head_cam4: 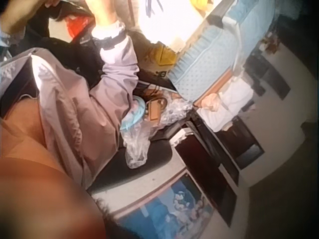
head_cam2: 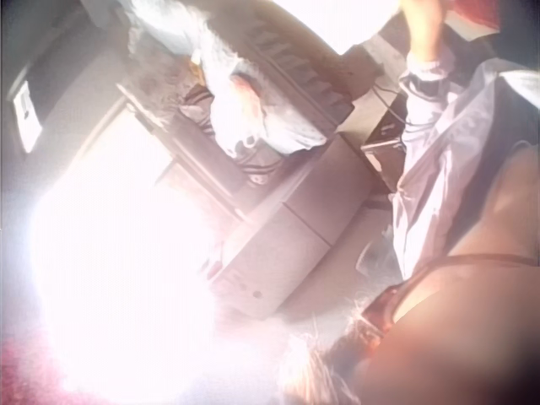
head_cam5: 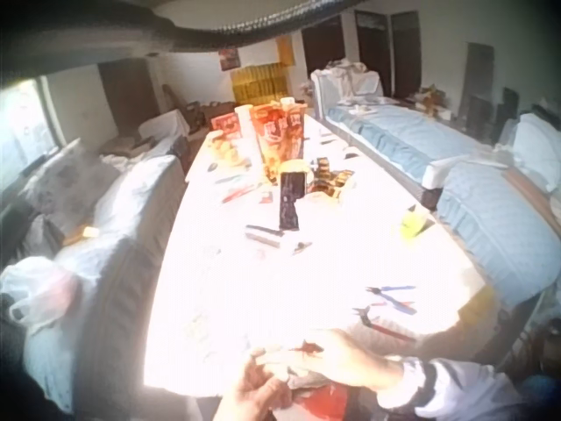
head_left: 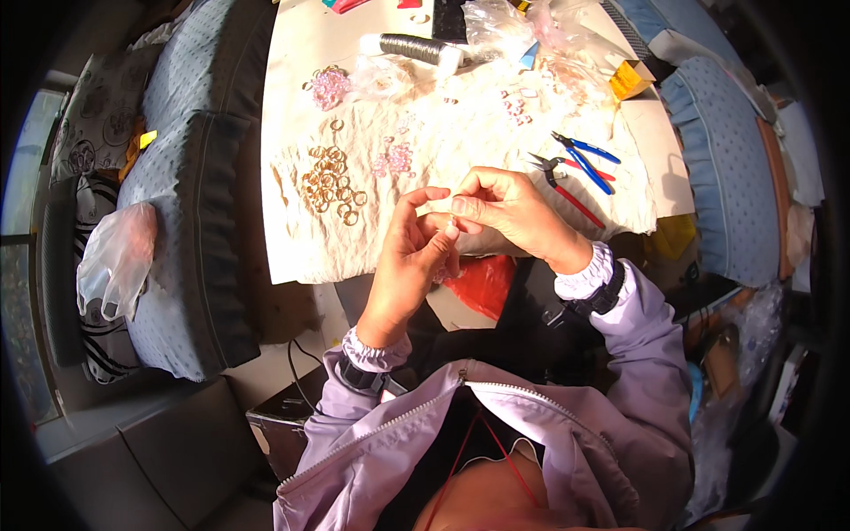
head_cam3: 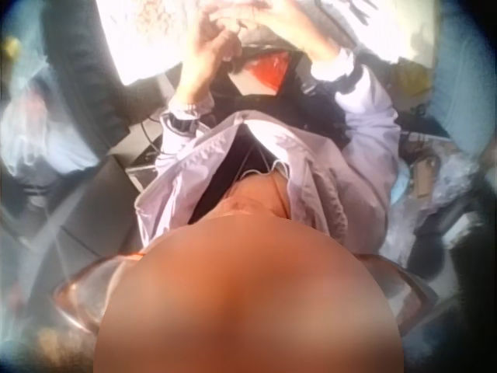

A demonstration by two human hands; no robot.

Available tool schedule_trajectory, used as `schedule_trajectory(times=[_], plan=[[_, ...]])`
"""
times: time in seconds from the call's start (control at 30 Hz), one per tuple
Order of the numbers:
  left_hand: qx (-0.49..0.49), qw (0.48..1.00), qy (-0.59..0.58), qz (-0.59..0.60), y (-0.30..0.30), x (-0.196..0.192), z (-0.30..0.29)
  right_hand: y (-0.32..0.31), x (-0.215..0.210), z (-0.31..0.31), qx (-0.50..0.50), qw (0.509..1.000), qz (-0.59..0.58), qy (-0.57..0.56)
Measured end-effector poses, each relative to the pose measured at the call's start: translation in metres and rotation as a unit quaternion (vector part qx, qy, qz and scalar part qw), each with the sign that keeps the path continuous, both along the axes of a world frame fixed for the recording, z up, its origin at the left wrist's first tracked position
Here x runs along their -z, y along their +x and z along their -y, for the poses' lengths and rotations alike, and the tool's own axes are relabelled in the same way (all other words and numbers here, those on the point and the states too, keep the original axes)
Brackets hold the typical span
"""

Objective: The person assembles a beaded keychain by threading pink beads onto a wire, using pliers to open and close jump rings, and attaching a metal ring. The finished keychain is placed on the table.

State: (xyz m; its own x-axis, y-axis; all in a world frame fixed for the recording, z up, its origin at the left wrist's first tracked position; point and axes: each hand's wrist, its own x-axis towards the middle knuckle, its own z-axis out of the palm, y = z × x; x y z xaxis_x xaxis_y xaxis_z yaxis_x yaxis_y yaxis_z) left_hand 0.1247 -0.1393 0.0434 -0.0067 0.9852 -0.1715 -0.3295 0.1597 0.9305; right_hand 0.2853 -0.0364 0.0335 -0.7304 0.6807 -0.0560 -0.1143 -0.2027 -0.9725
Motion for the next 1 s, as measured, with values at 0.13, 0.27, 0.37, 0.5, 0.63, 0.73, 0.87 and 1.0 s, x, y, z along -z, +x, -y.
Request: schedule_trajectory(times=[0.13,0.27,0.37,0.5,0.63,0.73,0.87,1.0], plan=[[0.012,0.997,-0.052,0.06,-0.015,0.015,-0.007,-0.008,-0.003,-0.005,0.093,0.985,0.052,0.133],[0.011,0.991,-0.075,0.111,-0.028,0.027,-0.006,-0.022,-0.001,-0.012,0.101,0.989,0.034,0.1],[0.002,0.989,-0.076,0.128,-0.039,0.026,-0.004,-0.04,0.002,-0.017,0.109,0.987,0.057,0.106],[-0.029,0.99,-0.099,0.098,-0.056,0.019,-0.008,-0.063,0.004,-0.021,0.058,0.991,0.031,0.115],[-0.078,0.994,-0.052,0.051,-0.084,0.019,-0.03,-0.083,0.001,-0.037,0.05,0.985,0.047,0.157],[-0.138,0.988,-0.054,0.051,-0.128,0.018,-0.064,-0.082,0.0,-0.053,0.078,0.979,0.029,0.186],[-0.175,0.983,-0.007,0.056,-0.184,0.015,-0.129,-0.065,0.009,-0.069,0.147,0.967,0.049,0.2],[-0.148,0.988,0.003,0.036,-0.206,0.023,-0.178,-0.049,0.028,-0.075,0.182,0.953,0.082,0.227]])
